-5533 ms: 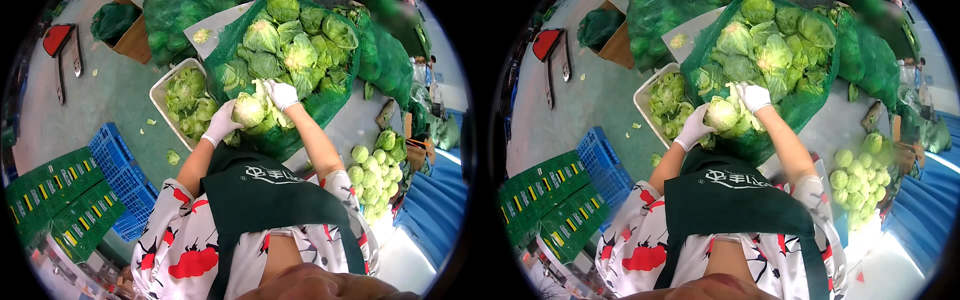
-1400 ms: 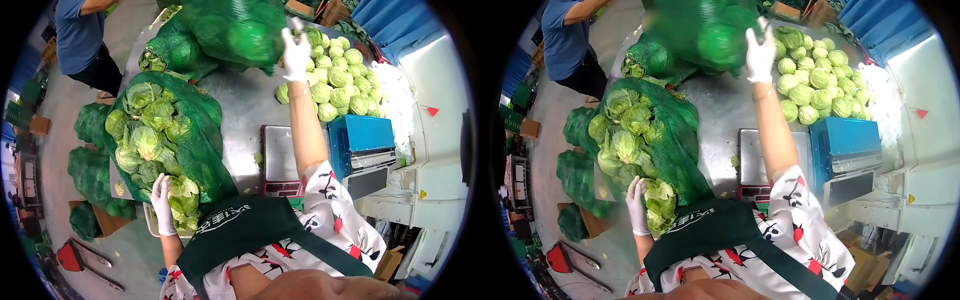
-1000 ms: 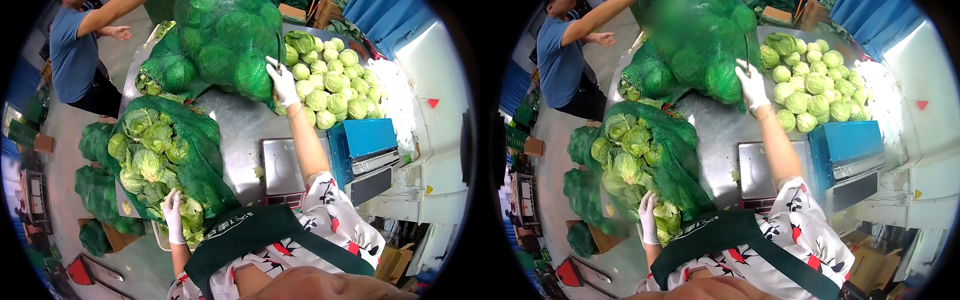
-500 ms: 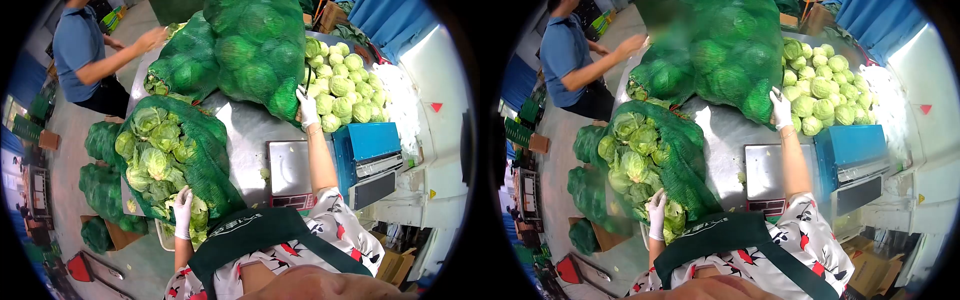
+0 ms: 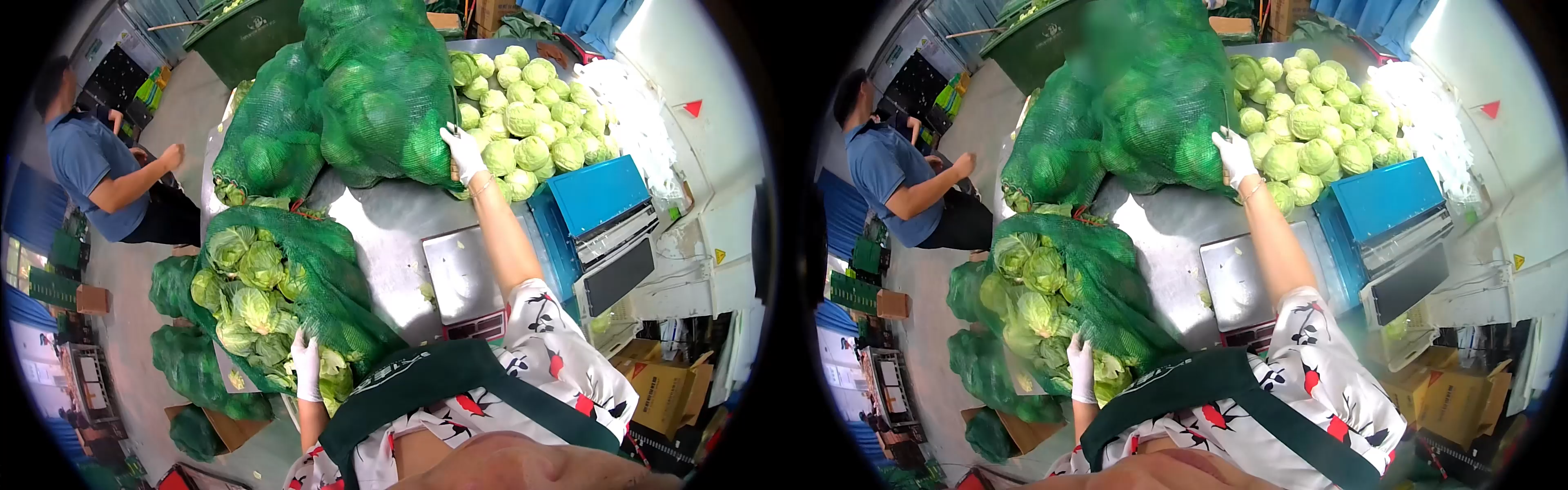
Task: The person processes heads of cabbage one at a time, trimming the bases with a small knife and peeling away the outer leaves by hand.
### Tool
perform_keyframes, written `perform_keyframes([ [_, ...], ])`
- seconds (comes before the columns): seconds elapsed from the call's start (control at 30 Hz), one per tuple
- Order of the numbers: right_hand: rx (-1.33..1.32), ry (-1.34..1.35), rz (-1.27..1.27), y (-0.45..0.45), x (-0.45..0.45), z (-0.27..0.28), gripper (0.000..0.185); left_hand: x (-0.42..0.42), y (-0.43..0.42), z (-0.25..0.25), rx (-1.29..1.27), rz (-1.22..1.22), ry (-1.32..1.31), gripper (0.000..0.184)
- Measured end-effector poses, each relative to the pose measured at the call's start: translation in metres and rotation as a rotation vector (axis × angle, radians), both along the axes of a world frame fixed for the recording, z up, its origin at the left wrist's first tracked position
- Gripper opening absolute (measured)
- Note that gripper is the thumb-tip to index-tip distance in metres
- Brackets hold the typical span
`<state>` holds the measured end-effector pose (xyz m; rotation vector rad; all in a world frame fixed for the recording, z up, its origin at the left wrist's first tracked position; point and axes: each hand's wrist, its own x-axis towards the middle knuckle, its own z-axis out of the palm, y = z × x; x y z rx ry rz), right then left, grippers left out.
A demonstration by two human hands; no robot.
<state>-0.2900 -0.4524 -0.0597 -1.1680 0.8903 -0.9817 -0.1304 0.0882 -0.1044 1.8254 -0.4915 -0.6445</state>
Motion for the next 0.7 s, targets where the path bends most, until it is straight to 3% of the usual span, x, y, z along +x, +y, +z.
perform_keyframes([
  [0.1, 0.034, -0.050, 0.006, -0.006, -0.008, 0.001, 0.053, -0.001, 0.005, -0.019, 0.035, 0.091, -0.001, 0.039],
  [0.4, 0.049, 0.022, 0.001, -0.043, -0.027, -0.011, 0.054, 0.009, -0.002, -0.011, 0.033, -0.038, 0.006, 0.042],
  [0.53, 0.294, -0.157, 0.143, -0.064, -0.056, -0.015, 0.032, 0.008, 0.004, -0.017, 0.090, -0.002, 0.026, 0.041],
  [0.57, 0.332, -0.239, 0.148, -0.051, -0.061, 0.008, 0.029, 0.007, 0.007, -0.018, 0.114, 0.016, 0.021, 0.041],
  [0.7, 0.376, -0.168, 0.182, -0.074, -0.093, 0.000, 0.026, 0.004, 0.016, -0.023, 0.097, -0.006, -0.008, 0.042],
])
